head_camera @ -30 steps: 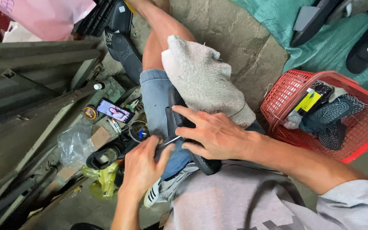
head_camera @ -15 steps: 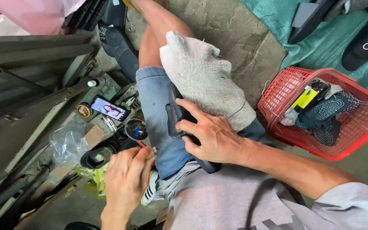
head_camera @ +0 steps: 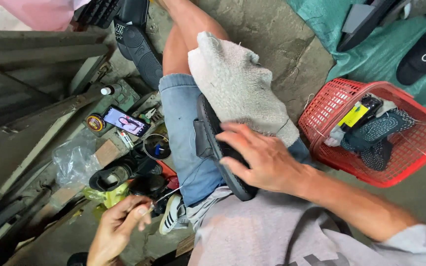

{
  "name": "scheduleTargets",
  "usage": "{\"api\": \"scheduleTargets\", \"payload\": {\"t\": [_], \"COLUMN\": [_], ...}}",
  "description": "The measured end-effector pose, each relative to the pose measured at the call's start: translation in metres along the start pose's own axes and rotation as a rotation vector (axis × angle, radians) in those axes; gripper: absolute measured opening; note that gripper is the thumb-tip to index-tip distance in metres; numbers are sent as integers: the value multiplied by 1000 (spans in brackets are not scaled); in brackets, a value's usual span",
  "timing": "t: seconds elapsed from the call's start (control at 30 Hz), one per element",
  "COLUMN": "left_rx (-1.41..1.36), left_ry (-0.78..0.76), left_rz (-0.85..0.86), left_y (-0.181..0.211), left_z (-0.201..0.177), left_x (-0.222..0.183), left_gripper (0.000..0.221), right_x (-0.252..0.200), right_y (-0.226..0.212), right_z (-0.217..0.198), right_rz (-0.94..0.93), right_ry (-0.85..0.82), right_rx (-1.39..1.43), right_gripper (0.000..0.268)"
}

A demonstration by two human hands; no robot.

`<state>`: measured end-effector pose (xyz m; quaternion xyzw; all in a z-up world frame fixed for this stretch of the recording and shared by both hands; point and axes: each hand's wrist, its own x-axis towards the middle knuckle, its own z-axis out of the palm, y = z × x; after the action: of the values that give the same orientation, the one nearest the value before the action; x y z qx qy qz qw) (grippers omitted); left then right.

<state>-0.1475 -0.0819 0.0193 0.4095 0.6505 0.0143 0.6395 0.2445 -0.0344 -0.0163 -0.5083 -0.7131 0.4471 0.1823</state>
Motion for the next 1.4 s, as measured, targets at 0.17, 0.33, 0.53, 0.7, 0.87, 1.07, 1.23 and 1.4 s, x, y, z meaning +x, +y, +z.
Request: {"api": "scheduleTargets", "payload": {"t": [0.17, 0.33, 0.53, 0.7, 0.87, 1.07, 1.23, 1.4], "left_rx": [-181, -622, -948, -407, -96, -148, -305, -449], "left_ry": [-139, -195, -195, 29, 394, 508, 443, 285], "left_rz": [370, 361, 489, 488, 438, 366, 277, 249], "left_y": [4, -15, 8, 40, 50, 40, 52, 51], "left_z": [36, 71, 114, 107, 150, 183, 182, 184], "left_x": [34, 56, 72, 51, 58, 81, 76, 74], "left_gripper": [30, 36, 56, 12, 15, 20, 21, 25], "right_x": [-39, -76, -70, -50, -20, -14, -13, -14], "right_y": [35, 52, 36, 6, -9, -2, -7, -4], "right_z": [15, 5, -40, -46, -16, 21, 21, 21], "right_rz": [-151, -129, -28, -26, 110, 63, 63, 75], "right_ry": [111, 3, -75, -69, 79, 139, 139, 131], "right_rx": [-79, -99, 455, 1122, 501, 143, 127, 135], "right_gripper": [42, 21, 23, 26, 35, 68, 61, 62]}}
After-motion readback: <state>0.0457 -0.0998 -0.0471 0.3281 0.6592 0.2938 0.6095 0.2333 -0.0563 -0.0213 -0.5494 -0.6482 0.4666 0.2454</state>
